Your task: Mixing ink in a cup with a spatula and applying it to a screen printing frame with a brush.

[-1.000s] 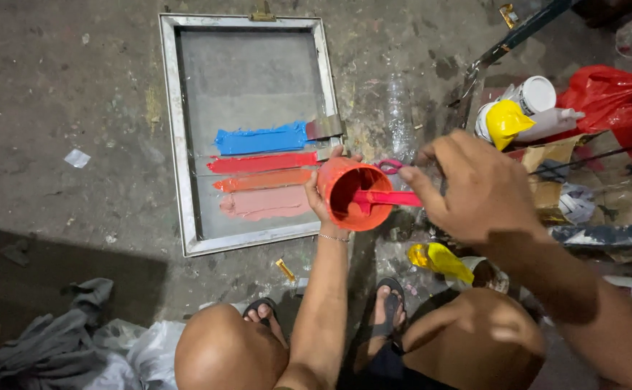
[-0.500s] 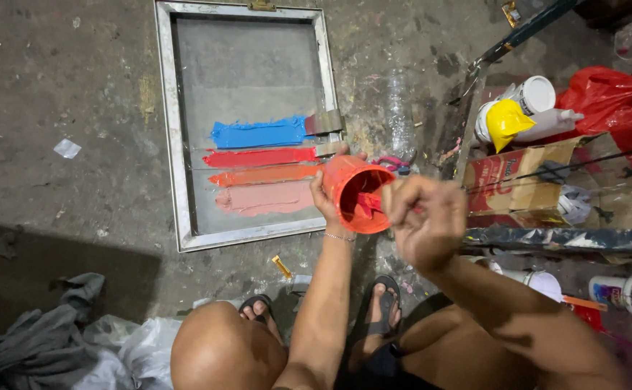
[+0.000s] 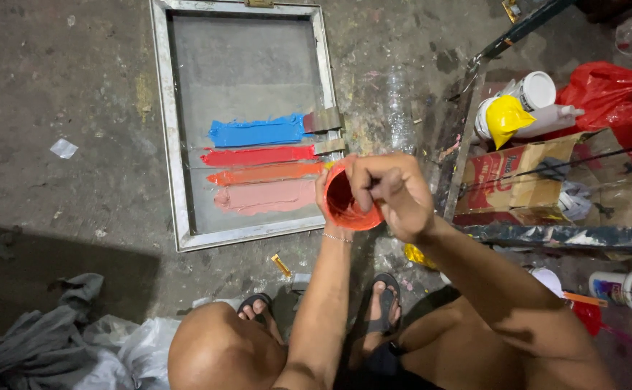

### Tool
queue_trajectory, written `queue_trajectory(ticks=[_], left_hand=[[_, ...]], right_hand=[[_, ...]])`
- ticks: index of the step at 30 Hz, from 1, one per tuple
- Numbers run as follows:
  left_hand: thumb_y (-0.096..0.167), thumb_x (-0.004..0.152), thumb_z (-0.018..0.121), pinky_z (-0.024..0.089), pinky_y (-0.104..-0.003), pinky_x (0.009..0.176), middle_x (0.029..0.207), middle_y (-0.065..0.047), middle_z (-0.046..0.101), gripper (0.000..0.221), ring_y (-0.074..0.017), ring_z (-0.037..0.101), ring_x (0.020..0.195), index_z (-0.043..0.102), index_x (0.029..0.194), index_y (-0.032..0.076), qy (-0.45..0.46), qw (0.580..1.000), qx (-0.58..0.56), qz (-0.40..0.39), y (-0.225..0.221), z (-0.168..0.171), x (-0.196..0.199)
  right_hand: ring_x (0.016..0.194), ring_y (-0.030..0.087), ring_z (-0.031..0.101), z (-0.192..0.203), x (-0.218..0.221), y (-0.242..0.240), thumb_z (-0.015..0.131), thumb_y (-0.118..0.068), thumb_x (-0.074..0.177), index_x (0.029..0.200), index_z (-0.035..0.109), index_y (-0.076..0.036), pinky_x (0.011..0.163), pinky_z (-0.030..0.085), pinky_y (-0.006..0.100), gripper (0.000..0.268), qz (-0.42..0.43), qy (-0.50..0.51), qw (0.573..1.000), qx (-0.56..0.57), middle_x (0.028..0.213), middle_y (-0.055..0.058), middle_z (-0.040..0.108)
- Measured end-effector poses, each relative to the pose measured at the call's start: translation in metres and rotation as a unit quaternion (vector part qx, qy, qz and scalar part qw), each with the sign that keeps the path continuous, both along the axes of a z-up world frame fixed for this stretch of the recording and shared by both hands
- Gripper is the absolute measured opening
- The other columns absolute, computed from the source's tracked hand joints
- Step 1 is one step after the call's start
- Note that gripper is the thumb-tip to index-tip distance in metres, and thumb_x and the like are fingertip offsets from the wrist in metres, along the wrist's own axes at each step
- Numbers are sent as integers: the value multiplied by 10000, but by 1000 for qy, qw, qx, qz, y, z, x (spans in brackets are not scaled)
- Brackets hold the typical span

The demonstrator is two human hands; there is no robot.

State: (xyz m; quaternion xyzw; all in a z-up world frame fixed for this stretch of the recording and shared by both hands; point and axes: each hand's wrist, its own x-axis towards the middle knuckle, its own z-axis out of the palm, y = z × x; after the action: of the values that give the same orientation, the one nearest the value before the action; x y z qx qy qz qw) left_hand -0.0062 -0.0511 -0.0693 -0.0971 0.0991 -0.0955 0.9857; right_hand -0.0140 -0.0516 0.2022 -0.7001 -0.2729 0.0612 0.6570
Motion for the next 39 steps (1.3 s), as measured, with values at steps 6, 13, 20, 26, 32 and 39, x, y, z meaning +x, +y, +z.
queue_trajectory(ticks=[6, 13, 20, 26, 32, 39], left_hand=[[544, 971, 457, 527, -570, 958, 1432, -315, 532, 750, -409, 660, 1073, 415, 1513, 27, -43, 998, -48, 13, 11, 49, -11], [435, 902, 621, 549, -425, 875, 998, -141, 719, 446, -248, 626, 800, 708, 1099, 44, 17, 998, -2, 59, 25, 88, -6], [539, 885, 630, 574, -408, 911, 977, -92, 756, 453, -234, 681, 831, 737, 1023, 122, 106, 991, 55, 67, 20, 73, 3], [465, 887, 672, 607, -378, 821, 874, -82, 761, 352, -229, 696, 763, 731, 861, 119, 150, 982, 80, 80, 27, 103, -2], [440, 871, 666, 614, -430, 887, 926, -106, 777, 349, -266, 729, 828, 750, 888, 102, 180, 977, 61, 95, 25, 93, 0], [486, 874, 651, 603, -412, 873, 993, -143, 778, 398, -270, 743, 852, 746, 979, 114, 189, 973, 106, 85, 25, 99, 6]], right_hand=[[350, 123, 297, 19, -4, -1, 486, -637, 982, 494, 527, -157, 368, 310, 250, 685, 53, -95, 992, -58, 412, -40, 320], [346, 112, 312, 16, -13, 8, 361, -709, 992, 480, 497, -181, 369, 320, 230, 748, 31, -92, 995, -36, 402, -52, 356], [363, 100, 333, 1, -6, 1, 337, -665, 1036, 493, 501, -183, 388, 331, 217, 745, -50, -118, 992, 4, 422, -55, 381], [303, 213, 327, -6, 13, -9, 585, -474, 1026, 492, 439, -150, 339, 317, 286, 641, -30, -226, 973, -33, 410, 22, 332], [339, 74, 441, -17, 0, -5, 531, -341, 1080, 487, 476, -155, 371, 369, 212, 623, 2, -53, 998, 22, 377, -36, 530], [353, 124, 333, -13, 8, 1, 561, -359, 1056, 493, 487, -165, 372, 320, 234, 600, -43, -133, 990, 14, 398, -36, 380]])
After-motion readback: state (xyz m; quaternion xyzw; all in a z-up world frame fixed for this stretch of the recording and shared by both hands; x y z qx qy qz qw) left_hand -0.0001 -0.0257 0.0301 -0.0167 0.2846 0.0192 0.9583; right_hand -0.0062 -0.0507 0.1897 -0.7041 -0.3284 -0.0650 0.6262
